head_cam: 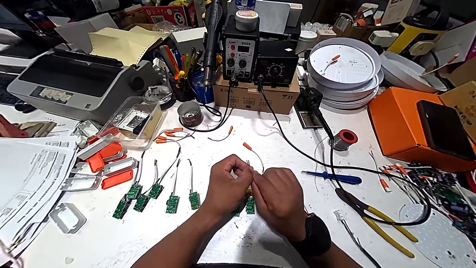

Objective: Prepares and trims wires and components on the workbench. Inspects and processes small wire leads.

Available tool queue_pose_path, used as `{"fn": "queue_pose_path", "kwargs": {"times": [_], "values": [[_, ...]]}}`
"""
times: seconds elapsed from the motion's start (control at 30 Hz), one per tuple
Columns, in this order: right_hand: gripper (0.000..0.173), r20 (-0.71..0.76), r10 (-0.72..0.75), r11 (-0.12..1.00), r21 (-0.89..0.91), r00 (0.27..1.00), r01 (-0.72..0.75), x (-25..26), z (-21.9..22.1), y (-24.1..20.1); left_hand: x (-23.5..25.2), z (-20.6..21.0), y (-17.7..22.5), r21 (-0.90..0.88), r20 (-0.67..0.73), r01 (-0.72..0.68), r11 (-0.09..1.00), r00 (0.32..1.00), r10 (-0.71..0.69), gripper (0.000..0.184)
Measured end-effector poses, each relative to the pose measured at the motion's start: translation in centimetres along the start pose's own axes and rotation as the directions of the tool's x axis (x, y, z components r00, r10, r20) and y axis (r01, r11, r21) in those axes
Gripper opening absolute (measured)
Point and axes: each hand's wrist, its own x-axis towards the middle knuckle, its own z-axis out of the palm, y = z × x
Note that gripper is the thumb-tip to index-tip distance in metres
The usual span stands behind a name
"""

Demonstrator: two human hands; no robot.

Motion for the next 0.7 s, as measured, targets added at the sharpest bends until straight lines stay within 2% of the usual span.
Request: {"fn": "queue_pose_path", "kwargs": {"times": [0.07,0.1,0.17,0.27,0.33,0.43,0.53,0.7], "values": [[0.020,-0.016,-0.034,0.999,0.004,0.999,0.034,0.0,-0.1,-0.4,0.0,0.0,0.0,0.031,-0.051,-0.043,0.999,0.998,0.045,0.012],[0.022,-0.026,-0.016,0.998,0.060,1.000,0.018,0.0,-0.1,-0.5,0.1,-0.1,0.0,0.018,-0.048,-0.046,0.999,0.998,0.047,0.011],[0.029,-0.021,0.118,0.947,0.303,0.993,-0.106,-0.1,-0.2,-0.3,0.5,-0.6,0.2,-0.090,0.027,-0.008,0.996,1.000,0.011,0.010],[0.034,0.056,0.340,0.722,0.624,0.939,-0.299,0.4,-1.6,-0.1,1.0,-1.7,0.4,-0.376,0.245,0.161,0.913,0.967,-0.069,0.009],[0.026,0.079,0.410,0.581,0.745,0.909,-0.327,0.9,-2.0,0.5,1.0,-2.0,0.6,-0.445,0.368,0.262,0.856,0.925,-0.092,0.008],[0.020,0.166,0.424,0.403,0.846,0.890,-0.349,1.1,-2.1,1.3,0.6,-1.9,0.8,-0.384,0.444,0.290,0.877,0.891,-0.100,0.008],[0.019,0.281,0.412,0.214,0.894,0.866,-0.392,1.1,-2.2,1.7,0.3,-1.5,1.2,-0.252,0.413,0.200,0.947,0.907,-0.082,0.009],[0.012,0.307,0.521,0.167,0.879,0.797,-0.447,1.3,-2.1,1.6,0.1,-1.3,1.2,-0.159,0.399,0.139,0.977,0.914,-0.065,0.009]]}}
